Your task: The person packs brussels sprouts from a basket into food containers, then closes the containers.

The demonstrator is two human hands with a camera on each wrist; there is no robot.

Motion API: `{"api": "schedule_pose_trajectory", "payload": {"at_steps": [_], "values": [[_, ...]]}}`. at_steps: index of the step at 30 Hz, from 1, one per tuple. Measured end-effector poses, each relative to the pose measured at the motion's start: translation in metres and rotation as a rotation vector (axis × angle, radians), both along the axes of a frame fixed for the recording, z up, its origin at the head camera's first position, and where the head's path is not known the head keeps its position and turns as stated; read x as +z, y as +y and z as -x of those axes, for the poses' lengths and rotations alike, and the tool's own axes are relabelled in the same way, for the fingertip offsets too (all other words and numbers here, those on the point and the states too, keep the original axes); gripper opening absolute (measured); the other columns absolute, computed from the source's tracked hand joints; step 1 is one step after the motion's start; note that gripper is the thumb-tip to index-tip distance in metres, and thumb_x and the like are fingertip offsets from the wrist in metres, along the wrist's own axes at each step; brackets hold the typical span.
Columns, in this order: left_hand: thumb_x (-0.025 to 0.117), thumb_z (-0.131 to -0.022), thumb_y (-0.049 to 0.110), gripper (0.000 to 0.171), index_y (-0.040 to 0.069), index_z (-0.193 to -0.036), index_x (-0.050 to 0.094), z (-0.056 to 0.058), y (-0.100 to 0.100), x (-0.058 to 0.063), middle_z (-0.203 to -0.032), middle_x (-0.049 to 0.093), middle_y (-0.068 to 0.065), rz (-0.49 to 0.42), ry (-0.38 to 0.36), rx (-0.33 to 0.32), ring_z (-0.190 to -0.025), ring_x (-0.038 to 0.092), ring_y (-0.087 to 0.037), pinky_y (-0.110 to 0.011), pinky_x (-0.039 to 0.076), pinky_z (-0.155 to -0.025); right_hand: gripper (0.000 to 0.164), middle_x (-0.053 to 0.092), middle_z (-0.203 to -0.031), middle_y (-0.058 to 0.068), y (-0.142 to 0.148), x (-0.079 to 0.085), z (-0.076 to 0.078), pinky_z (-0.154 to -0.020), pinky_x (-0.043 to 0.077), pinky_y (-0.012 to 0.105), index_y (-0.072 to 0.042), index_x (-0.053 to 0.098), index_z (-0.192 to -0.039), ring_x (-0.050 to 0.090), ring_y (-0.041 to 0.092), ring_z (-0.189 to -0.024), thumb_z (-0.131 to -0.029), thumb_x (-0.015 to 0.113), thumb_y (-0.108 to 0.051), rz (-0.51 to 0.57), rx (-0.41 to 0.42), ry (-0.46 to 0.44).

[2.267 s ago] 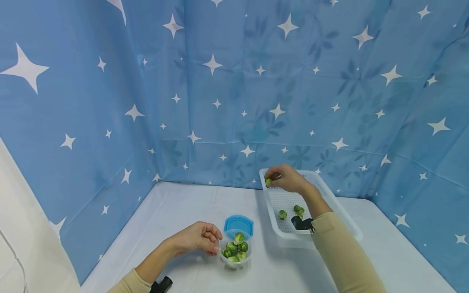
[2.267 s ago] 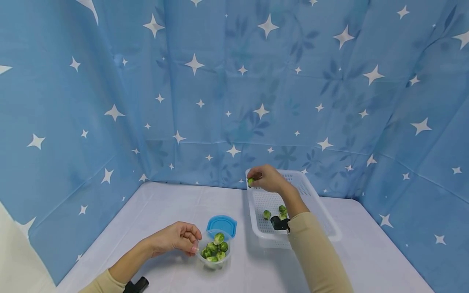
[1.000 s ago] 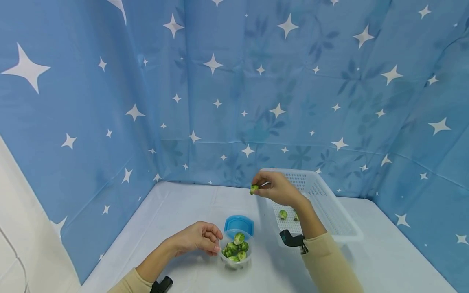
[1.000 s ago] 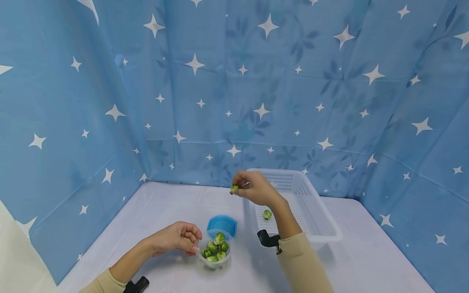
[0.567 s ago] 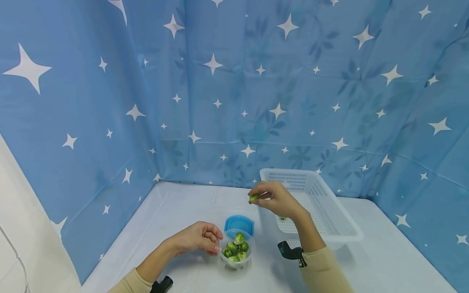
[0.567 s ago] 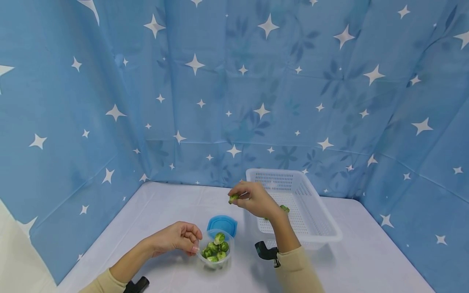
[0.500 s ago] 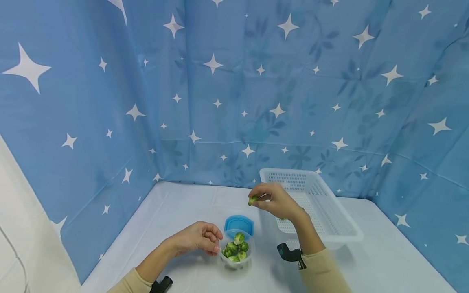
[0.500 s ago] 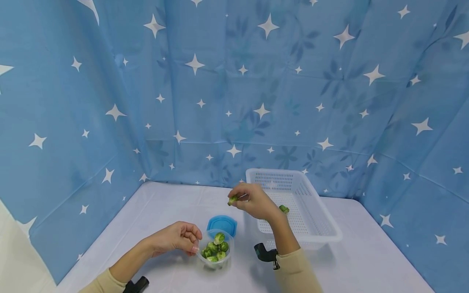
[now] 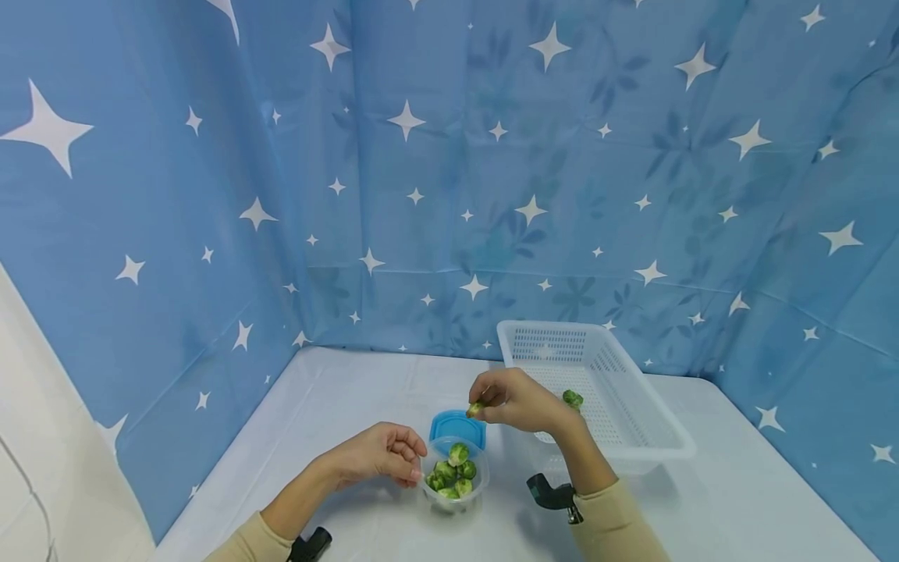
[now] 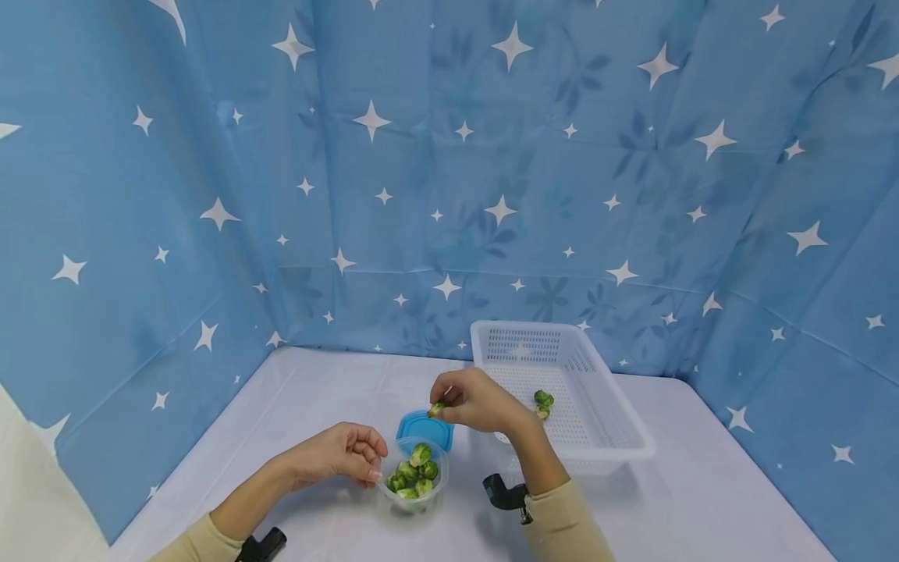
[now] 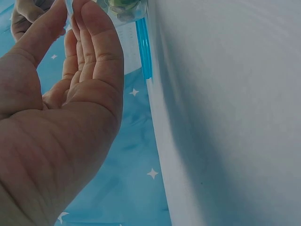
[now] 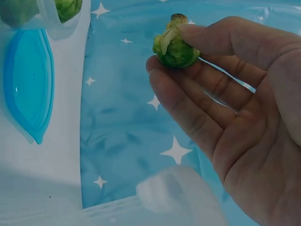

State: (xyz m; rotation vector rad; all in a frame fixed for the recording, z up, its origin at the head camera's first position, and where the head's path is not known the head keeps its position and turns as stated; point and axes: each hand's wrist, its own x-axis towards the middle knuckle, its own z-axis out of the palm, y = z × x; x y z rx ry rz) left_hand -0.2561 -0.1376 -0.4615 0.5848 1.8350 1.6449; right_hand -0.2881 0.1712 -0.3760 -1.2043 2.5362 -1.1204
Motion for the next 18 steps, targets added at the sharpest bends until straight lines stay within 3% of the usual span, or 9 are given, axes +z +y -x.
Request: {"api": "schedule_pose_trajectory", "payload": {"at_steps": [8, 18], "values": [[0.077, -0.092, 0.008, 0.042, -0.012, -0.126, 0.059, 0.001, -0.001, 0.000, -0.090, 0.074, -0.003, -0.001, 0.003, -0.007, -0.081, 0.073, -0.016, -0.035, 0.064, -0.080, 0.013, 0.076, -0.104, 0.001, -0.005, -0.002, -0.003, -0.081, 0.062, 0.029, -0.011, 0.079, -0.108, 0.073, 0.014, -0.089, -0.096, 0.074, -0.007, -0.026, 0.049, -0.005], [0.076, -0.093, 0.007, 0.041, -0.012, -0.125, 0.059, 0.001, -0.001, 0.000, -0.089, 0.074, -0.003, -0.005, 0.004, -0.011, -0.081, 0.074, -0.016, -0.036, 0.064, -0.080, 0.009, 0.075, -0.098, -0.003, -0.015, -0.006, -0.009, -0.074, 0.061, 0.027, -0.015, 0.078, -0.103, 0.071, 0.011, -0.083, -0.094, 0.077, -0.013, -0.092, 0.084, -0.031]]}}
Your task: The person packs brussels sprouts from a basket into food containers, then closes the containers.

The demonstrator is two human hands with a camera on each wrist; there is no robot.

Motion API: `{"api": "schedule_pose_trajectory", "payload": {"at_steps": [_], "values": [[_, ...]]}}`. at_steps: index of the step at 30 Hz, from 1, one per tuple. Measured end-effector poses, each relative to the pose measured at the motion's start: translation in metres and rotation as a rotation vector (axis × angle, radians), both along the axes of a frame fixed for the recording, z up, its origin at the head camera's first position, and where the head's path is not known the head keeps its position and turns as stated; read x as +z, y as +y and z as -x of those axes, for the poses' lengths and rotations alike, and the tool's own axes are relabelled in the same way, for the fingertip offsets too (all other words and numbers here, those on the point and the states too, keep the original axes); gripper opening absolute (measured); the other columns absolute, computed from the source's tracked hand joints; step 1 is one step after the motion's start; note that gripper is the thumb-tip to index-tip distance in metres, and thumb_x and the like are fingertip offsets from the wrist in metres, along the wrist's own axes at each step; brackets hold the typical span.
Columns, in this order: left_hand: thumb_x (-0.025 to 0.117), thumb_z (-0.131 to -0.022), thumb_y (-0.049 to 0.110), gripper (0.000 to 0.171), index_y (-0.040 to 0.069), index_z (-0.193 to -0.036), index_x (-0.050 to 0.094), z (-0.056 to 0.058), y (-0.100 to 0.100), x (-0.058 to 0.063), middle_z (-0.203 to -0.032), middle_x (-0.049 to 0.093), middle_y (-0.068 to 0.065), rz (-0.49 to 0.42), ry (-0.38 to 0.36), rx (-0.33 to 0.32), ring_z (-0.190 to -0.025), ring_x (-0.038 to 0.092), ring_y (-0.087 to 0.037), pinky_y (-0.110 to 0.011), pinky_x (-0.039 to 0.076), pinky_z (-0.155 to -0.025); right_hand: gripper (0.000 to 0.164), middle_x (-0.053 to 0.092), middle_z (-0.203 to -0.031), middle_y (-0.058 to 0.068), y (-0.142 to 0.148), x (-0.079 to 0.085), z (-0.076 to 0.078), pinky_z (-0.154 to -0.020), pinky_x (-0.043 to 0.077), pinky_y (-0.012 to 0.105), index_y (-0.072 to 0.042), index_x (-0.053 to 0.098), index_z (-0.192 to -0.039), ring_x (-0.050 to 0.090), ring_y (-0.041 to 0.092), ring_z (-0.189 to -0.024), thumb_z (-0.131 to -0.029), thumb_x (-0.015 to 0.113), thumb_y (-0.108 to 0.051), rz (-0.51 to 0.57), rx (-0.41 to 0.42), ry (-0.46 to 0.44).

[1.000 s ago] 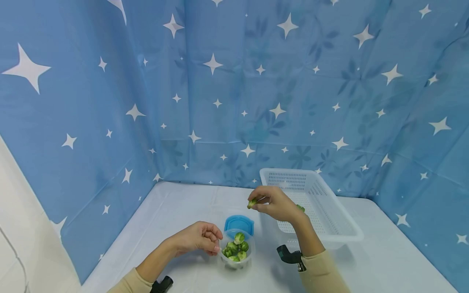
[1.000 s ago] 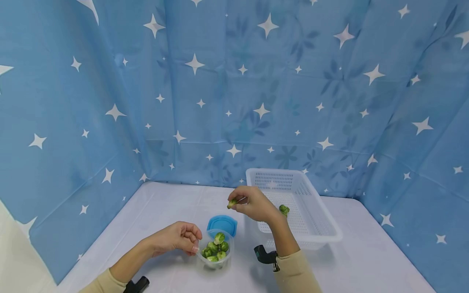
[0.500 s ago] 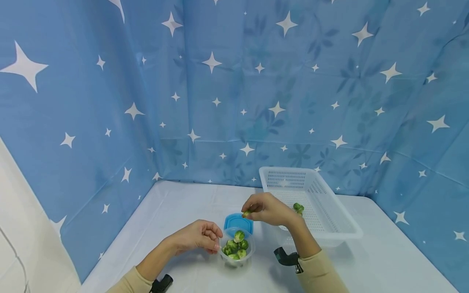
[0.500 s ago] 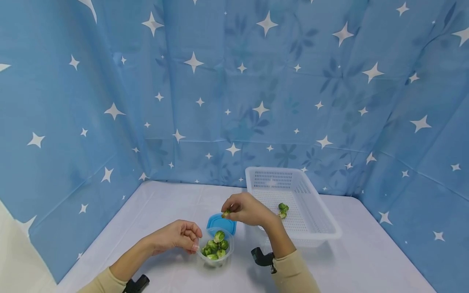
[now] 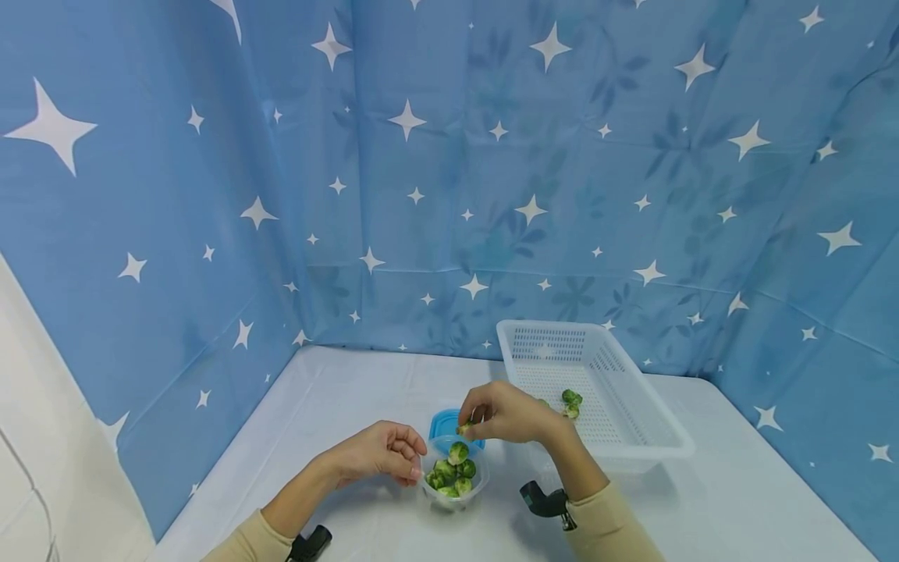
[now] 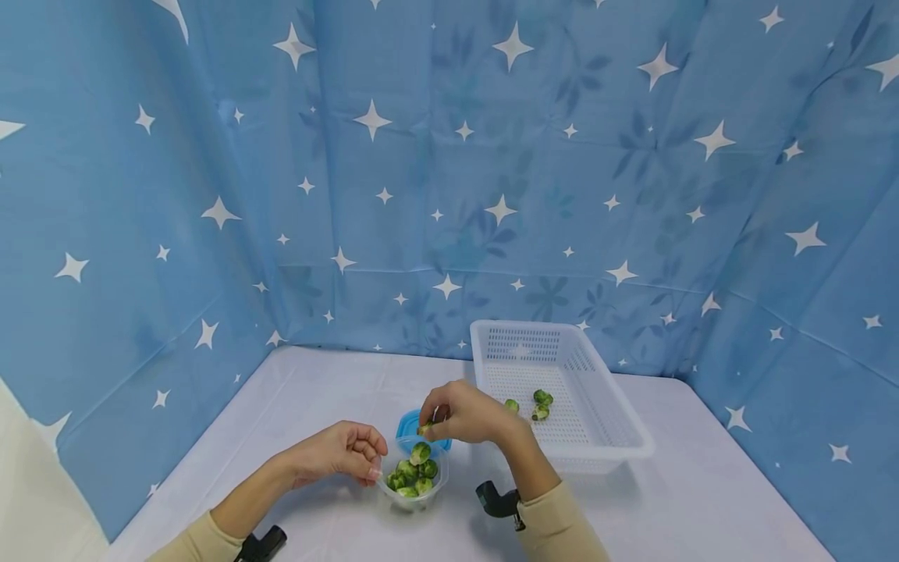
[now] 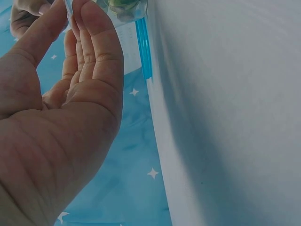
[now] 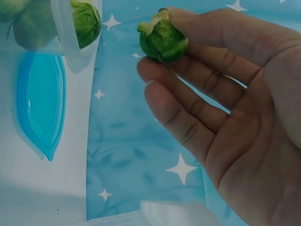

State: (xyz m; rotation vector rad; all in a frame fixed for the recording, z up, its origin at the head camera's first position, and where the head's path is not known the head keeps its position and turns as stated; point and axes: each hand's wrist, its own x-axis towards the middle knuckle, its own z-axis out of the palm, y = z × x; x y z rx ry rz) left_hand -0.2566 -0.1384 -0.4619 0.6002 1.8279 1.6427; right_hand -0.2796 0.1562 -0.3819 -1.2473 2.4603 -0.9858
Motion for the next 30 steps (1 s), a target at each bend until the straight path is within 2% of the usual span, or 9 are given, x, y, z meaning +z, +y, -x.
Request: {"api": "schedule_pose_trajectory", "payload": {"at_steps": [7, 15, 22, 30], "values": [[0.075, -0.093, 0.006, 0.040, -0.012, -0.125, 0.059, -0.001, 0.000, 0.000, -0.089, 0.074, -0.003, 0.000, 0.001, 0.001, -0.081, 0.073, -0.015, -0.035, 0.064, -0.079, 0.009, 0.077, -0.094, -0.004, -0.004, -0.005, -0.001, -0.072, 0.060, 0.025, -0.014, 0.081, -0.102, 0.070, 0.008, -0.080, -0.094, 0.078, -0.013, -0.021, 0.064, -0.013], [0.076, -0.093, 0.006, 0.042, -0.013, -0.126, 0.059, 0.000, 0.001, 0.002, -0.090, 0.074, -0.004, 0.002, 0.006, 0.002, -0.080, 0.073, -0.016, -0.035, 0.064, -0.078, 0.008, 0.076, -0.092, -0.004, -0.009, -0.005, -0.004, -0.071, 0.060, 0.023, -0.011, 0.082, -0.099, 0.070, 0.004, -0.076, -0.091, 0.080, -0.010, -0.088, 0.087, -0.059], [0.076, -0.094, 0.007, 0.041, -0.013, -0.125, 0.059, -0.001, 0.001, 0.004, -0.090, 0.074, -0.003, 0.000, 0.018, -0.006, -0.081, 0.073, -0.016, -0.037, 0.064, -0.080, 0.009, 0.078, -0.088, 0.000, -0.016, -0.004, -0.010, -0.069, 0.060, 0.022, -0.011, 0.082, -0.092, 0.070, 0.001, -0.074, -0.086, 0.083, -0.004, -0.141, 0.068, -0.106], [0.076, -0.093, 0.007, 0.043, -0.013, -0.126, 0.058, -0.001, 0.000, 0.003, -0.090, 0.074, -0.003, 0.007, 0.017, -0.009, -0.082, 0.074, -0.015, -0.036, 0.064, -0.081, 0.010, 0.075, -0.080, -0.009, -0.024, -0.006, -0.018, -0.067, 0.059, 0.021, -0.012, 0.082, -0.085, 0.068, 0.000, -0.071, -0.083, 0.086, -0.003, -0.223, 0.054, -0.110]]}}
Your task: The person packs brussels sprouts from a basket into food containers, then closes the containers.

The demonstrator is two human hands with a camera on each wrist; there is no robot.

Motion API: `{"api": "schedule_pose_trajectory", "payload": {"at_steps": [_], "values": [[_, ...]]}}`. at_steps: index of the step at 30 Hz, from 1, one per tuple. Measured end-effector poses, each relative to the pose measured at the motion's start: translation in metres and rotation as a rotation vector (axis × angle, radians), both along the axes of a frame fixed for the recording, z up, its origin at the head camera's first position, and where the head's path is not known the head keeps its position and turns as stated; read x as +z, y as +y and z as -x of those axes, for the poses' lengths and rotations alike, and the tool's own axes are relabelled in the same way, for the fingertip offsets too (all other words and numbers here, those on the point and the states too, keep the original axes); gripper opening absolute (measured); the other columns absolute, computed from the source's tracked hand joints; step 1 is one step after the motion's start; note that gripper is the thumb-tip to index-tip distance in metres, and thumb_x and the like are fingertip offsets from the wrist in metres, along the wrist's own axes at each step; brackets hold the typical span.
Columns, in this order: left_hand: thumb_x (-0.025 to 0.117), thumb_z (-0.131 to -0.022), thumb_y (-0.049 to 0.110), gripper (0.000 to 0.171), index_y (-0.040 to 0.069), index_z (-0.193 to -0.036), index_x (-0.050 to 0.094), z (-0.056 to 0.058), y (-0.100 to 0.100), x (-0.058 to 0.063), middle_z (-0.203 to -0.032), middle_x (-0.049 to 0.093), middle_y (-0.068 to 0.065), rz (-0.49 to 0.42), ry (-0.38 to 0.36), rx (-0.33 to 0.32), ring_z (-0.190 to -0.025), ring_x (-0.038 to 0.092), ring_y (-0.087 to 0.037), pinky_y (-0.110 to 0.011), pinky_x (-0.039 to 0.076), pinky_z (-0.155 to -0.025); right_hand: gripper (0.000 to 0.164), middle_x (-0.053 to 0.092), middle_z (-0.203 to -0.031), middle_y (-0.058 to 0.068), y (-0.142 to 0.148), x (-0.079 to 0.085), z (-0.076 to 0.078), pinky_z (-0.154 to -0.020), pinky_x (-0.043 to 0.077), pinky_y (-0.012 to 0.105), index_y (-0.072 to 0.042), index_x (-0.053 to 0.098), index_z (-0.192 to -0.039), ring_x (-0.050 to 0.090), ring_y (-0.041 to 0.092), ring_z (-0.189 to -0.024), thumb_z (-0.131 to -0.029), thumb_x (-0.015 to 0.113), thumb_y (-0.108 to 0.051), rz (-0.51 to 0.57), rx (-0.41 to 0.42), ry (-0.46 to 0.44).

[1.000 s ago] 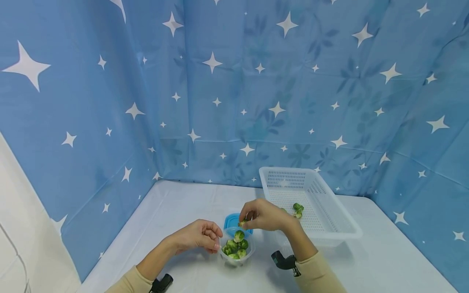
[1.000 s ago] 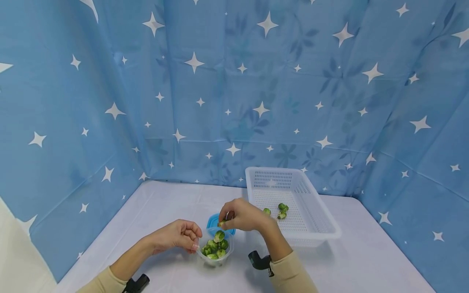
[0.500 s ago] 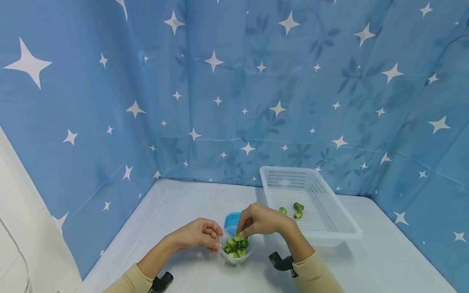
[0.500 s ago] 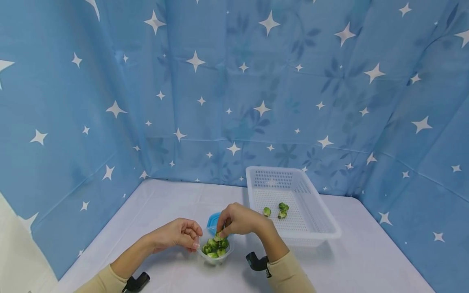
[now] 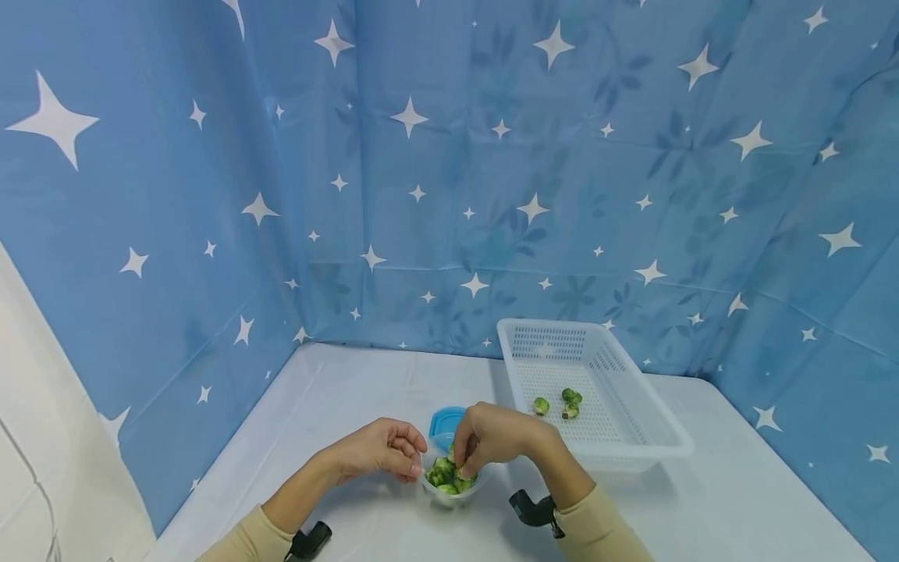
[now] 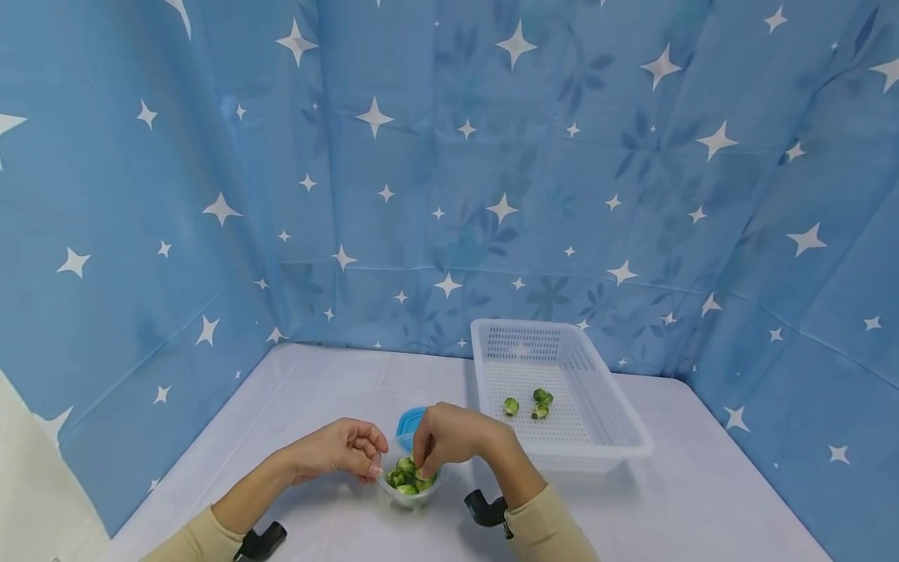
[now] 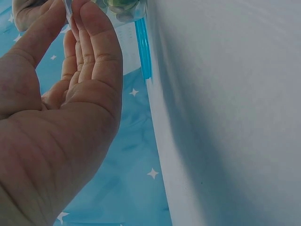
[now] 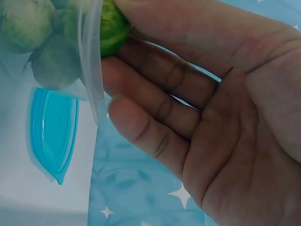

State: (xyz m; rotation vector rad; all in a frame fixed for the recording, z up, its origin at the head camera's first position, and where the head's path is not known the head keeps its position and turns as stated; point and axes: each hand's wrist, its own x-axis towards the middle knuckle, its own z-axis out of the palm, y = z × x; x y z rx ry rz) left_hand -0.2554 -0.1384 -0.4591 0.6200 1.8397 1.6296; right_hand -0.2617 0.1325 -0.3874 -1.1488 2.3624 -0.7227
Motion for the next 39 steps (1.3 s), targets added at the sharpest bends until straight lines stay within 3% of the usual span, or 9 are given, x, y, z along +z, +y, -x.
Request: {"api": "schedule_pose_trajectory", "payload": {"at_steps": [19, 39], "values": [[0.074, -0.094, 0.006, 0.040, -0.012, -0.127, 0.059, 0.0013, -0.0003, -0.0028, -0.090, 0.074, -0.003, -0.008, -0.017, 0.001, -0.081, 0.073, -0.015, -0.036, 0.064, -0.080, 0.012, 0.071, -0.076, -0.016, -0.0033, -0.0025, -0.0021, -0.060, 0.053, 0.019, -0.019, 0.082, -0.080, 0.059, -0.002, -0.066, -0.081, 0.090, -0.009, -0.120, -0.008, 0.106], [0.076, -0.093, 0.008, 0.042, -0.011, -0.126, 0.059, 0.0014, 0.0000, -0.0025, -0.090, 0.074, -0.003, -0.003, -0.014, 0.005, -0.081, 0.073, -0.015, -0.035, 0.064, -0.080, 0.014, 0.073, -0.077, -0.015, -0.0012, -0.0016, -0.0006, -0.062, 0.054, 0.018, -0.018, 0.083, -0.079, 0.061, -0.002, -0.068, -0.083, 0.086, -0.005, -0.120, 0.010, 0.125]]}}
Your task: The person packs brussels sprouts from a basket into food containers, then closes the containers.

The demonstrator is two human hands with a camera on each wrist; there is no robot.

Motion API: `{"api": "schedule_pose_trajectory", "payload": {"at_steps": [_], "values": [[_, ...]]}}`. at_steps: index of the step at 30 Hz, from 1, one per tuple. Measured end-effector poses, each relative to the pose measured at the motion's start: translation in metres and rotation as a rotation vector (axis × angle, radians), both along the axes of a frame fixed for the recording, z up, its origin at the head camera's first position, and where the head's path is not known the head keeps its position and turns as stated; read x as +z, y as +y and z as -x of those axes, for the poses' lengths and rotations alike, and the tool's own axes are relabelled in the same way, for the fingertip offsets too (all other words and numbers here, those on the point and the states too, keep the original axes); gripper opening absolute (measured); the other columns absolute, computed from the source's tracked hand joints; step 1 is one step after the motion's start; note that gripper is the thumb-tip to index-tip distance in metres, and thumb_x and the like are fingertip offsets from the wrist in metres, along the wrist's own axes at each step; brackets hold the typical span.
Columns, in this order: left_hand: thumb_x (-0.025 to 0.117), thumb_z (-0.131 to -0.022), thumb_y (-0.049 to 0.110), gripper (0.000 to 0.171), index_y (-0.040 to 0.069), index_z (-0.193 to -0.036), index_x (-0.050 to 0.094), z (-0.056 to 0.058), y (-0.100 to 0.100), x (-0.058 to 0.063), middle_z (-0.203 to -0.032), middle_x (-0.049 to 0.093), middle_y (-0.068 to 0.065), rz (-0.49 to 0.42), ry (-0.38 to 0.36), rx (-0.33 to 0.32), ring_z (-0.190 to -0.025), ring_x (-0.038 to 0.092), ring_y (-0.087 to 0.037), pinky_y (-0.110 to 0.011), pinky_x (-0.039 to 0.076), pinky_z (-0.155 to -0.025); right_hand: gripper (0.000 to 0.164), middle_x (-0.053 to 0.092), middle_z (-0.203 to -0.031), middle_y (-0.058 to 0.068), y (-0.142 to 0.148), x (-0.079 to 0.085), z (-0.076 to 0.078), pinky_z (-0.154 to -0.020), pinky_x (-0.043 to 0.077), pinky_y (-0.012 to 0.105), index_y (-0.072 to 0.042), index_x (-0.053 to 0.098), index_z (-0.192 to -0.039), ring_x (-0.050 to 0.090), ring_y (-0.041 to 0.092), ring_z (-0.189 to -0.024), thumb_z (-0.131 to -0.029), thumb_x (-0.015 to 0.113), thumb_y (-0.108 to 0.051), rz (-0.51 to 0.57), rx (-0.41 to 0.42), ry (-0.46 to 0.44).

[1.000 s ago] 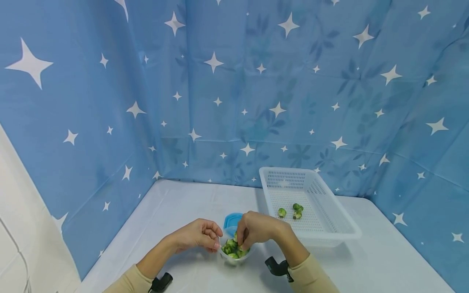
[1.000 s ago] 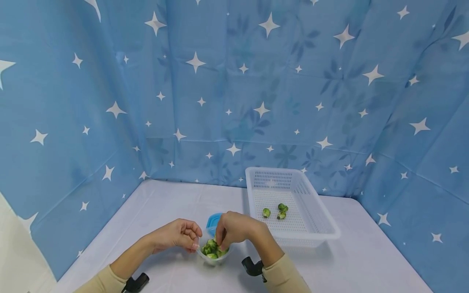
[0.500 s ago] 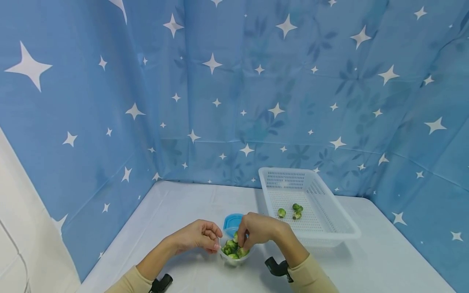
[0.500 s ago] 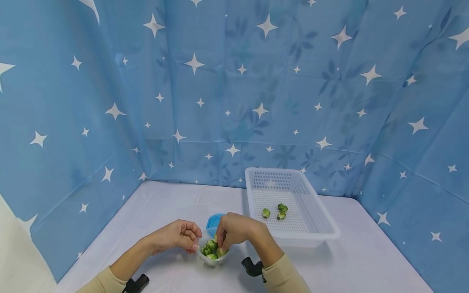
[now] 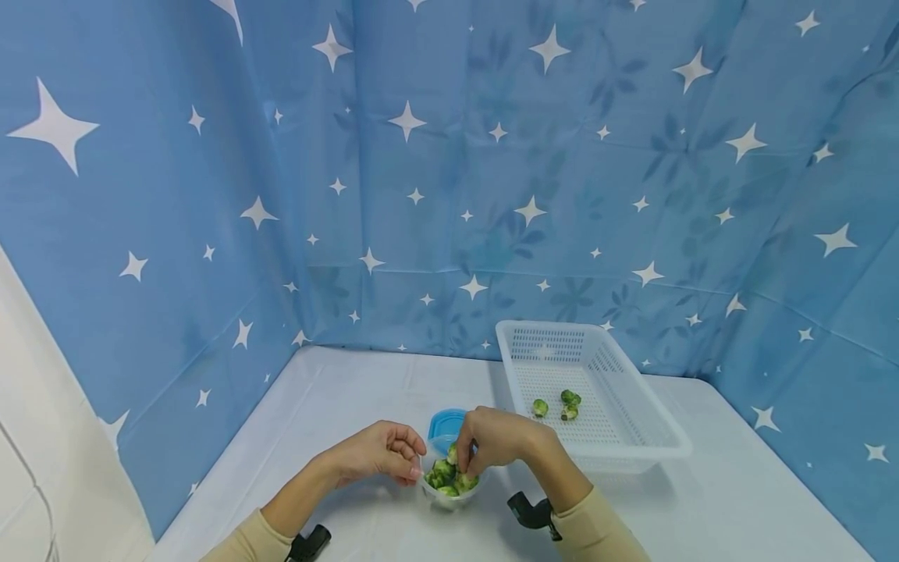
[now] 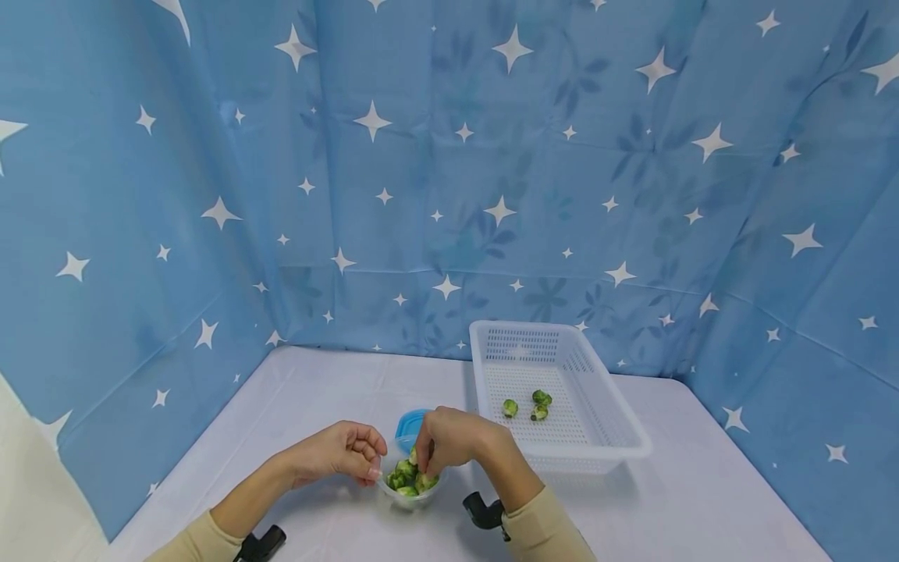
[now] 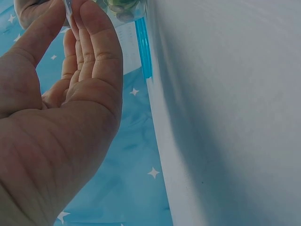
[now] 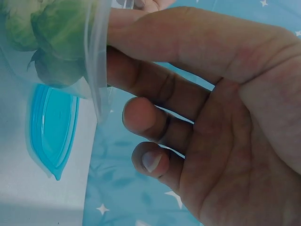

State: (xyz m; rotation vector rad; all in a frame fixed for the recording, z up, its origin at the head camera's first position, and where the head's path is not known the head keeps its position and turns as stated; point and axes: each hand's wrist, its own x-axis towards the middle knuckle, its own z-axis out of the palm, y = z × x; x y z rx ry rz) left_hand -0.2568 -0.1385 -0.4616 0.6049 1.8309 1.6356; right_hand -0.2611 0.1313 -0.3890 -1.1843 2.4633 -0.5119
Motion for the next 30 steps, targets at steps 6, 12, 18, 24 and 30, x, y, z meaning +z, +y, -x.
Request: {"api": "schedule_pose_trajectory", "payload": {"at_steps": [6, 12, 18, 24, 30], "values": [[0.077, -0.092, 0.009, 0.043, -0.011, -0.126, 0.060, 0.0009, -0.0001, 0.0006, -0.090, 0.074, -0.003, -0.002, 0.001, -0.001, -0.081, 0.073, -0.015, -0.034, 0.064, -0.079, 0.012, 0.073, -0.077, -0.014, 0.0003, -0.0018, 0.0048, -0.064, 0.055, 0.018, -0.016, 0.082, -0.079, 0.062, -0.002, -0.069, -0.084, 0.085, -0.006, 0.020, 0.009, -0.032], [0.077, -0.093, 0.008, 0.043, -0.012, -0.126, 0.059, 0.0003, 0.0000, 0.0016, -0.089, 0.074, -0.002, -0.008, -0.005, -0.002, -0.081, 0.073, -0.014, -0.033, 0.063, -0.078, 0.013, 0.073, -0.076, -0.013, 0.0035, -0.0037, 0.0086, -0.063, 0.054, 0.019, -0.016, 0.082, -0.079, 0.060, -0.001, -0.067, -0.084, 0.085, -0.004, 0.035, -0.010, -0.072], [0.077, -0.093, 0.009, 0.043, -0.012, -0.126, 0.059, -0.0016, -0.0001, 0.0003, -0.089, 0.074, -0.002, -0.005, -0.009, -0.002, -0.081, 0.073, -0.014, -0.035, 0.063, -0.080, 0.012, 0.073, -0.076, -0.014, 0.0038, -0.0040, 0.0062, -0.063, 0.054, 0.019, -0.016, 0.083, -0.081, 0.061, -0.001, -0.067, -0.085, 0.084, -0.005, 0.019, -0.017, -0.058], [0.078, -0.092, 0.011, 0.044, -0.011, -0.125, 0.059, -0.0017, 0.0003, -0.0003, -0.089, 0.074, -0.003, -0.002, -0.003, 0.003, -0.081, 0.073, -0.015, -0.035, 0.064, -0.080, 0.010, 0.072, -0.077, -0.016, 0.0035, -0.0009, 0.0034, -0.062, 0.053, 0.018, -0.018, 0.083, -0.081, 0.059, -0.003, -0.067, -0.084, 0.086, -0.009, 0.008, -0.007, -0.020], [0.078, -0.092, 0.010, 0.043, -0.011, -0.125, 0.059, -0.0009, 0.0005, -0.0002, -0.089, 0.074, -0.003, 0.003, -0.003, 0.003, -0.081, 0.073, -0.016, -0.036, 0.064, -0.080, 0.008, 0.073, -0.078, -0.015, 0.0047, 0.0026, 0.0019, -0.062, 0.053, 0.018, -0.018, 0.084, -0.083, 0.058, -0.002, -0.067, -0.084, 0.087, -0.010, 0.032, -0.007, -0.010]]}}
